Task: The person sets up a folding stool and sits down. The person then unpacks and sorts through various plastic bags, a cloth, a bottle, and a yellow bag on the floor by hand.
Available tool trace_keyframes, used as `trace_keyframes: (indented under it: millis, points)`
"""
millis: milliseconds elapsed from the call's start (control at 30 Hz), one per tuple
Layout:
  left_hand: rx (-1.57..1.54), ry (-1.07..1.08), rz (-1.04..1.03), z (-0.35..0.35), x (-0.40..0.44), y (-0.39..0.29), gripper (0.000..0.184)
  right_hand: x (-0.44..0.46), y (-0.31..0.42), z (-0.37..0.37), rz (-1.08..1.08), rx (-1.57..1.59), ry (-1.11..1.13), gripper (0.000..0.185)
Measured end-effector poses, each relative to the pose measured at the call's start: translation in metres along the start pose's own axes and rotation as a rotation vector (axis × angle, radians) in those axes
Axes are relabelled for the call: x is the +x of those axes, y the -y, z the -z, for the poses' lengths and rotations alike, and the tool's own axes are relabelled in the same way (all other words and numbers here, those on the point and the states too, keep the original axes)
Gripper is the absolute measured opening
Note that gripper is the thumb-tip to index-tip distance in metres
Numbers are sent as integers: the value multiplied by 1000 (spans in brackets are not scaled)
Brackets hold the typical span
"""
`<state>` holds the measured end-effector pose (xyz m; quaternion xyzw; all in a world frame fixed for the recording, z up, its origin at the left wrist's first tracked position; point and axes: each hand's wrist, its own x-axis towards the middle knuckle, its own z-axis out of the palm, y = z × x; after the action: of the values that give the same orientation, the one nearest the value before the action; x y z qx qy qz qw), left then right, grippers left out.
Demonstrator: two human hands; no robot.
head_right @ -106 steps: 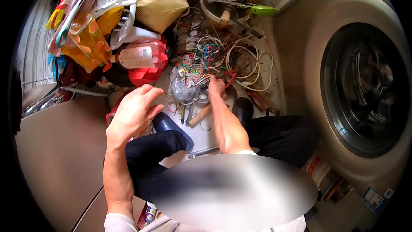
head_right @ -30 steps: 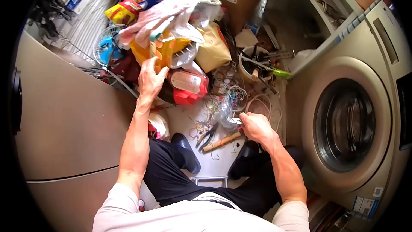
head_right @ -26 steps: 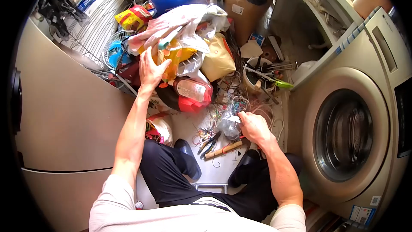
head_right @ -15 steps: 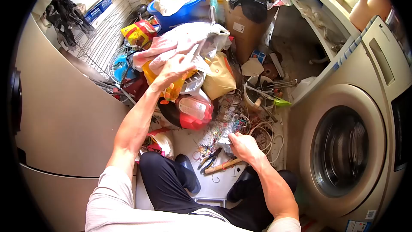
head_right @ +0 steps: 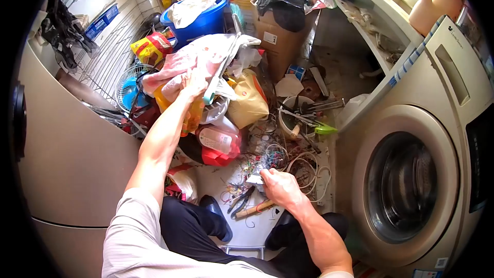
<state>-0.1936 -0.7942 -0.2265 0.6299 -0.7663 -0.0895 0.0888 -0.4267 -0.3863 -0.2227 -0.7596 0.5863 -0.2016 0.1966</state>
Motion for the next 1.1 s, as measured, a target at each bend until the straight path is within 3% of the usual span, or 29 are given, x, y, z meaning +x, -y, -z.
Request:
trace_keyframes:
  millis: [100,200,267,333,400,467,533,567,600,667,733,767,867,900,933,1033,1100]
  points:
    - [-2,-99,28,18,10,-1,28,2,1,2,-4,6,-27,17]
    - [-60,-500,-53,48,16,14,26,4,-3,6,-1,58,-73,20]
    - [-255,-624,-195,86,22,34,25,7,-7,5,-33,90,-119,25]
    - [-622,-579,-211,136,-9,24,20,12,0,14,-50,202,-153,23]
    - [-791,-613,-399,185,-51,8,14,14,6,21,-175,347,-116,21]
    - [-983,-461,-414,231,-102,-12,11,14,6,21,-199,445,-183,23]
    - [-1033,-419,-468,264,-154,-37,10,15,7,29,-93,491,-324,31]
    - [-1014,-399,-480,274,-176,-46,8,16,9,37,-168,682,-302,37]
    - [-996,-375,-492,279,-194,-54,7,16,11,47,-246,873,-279,43]
    - [-1013,-354,-592,273,-222,-70,5,16,21,65,-174,1093,-430,60]
    - [-1292,-136,-576,257,-249,-84,7,8,45,87,-142,1097,-461,73]
    - [-1256,-103,-619,244,-254,-86,9,3,57,94,-97,1126,-445,77]
    - [-1357,30,-494,208,-292,-113,12,-9,76,88,-140,1069,-432,55]
    - [-1432,168,-445,190,-293,-111,14,-9,56,69,-80,1163,-423,34]
    - [-1442,211,-407,184,-307,-116,16,-20,57,69,-89,1157,-430,34]
    - [-1495,458,-544,158,-321,-115,23,-55,47,73,-157,1258,-445,10]
    - [-1395,702,-564,148,-330,-104,28,-77,35,84,-105,1099,-602,12]
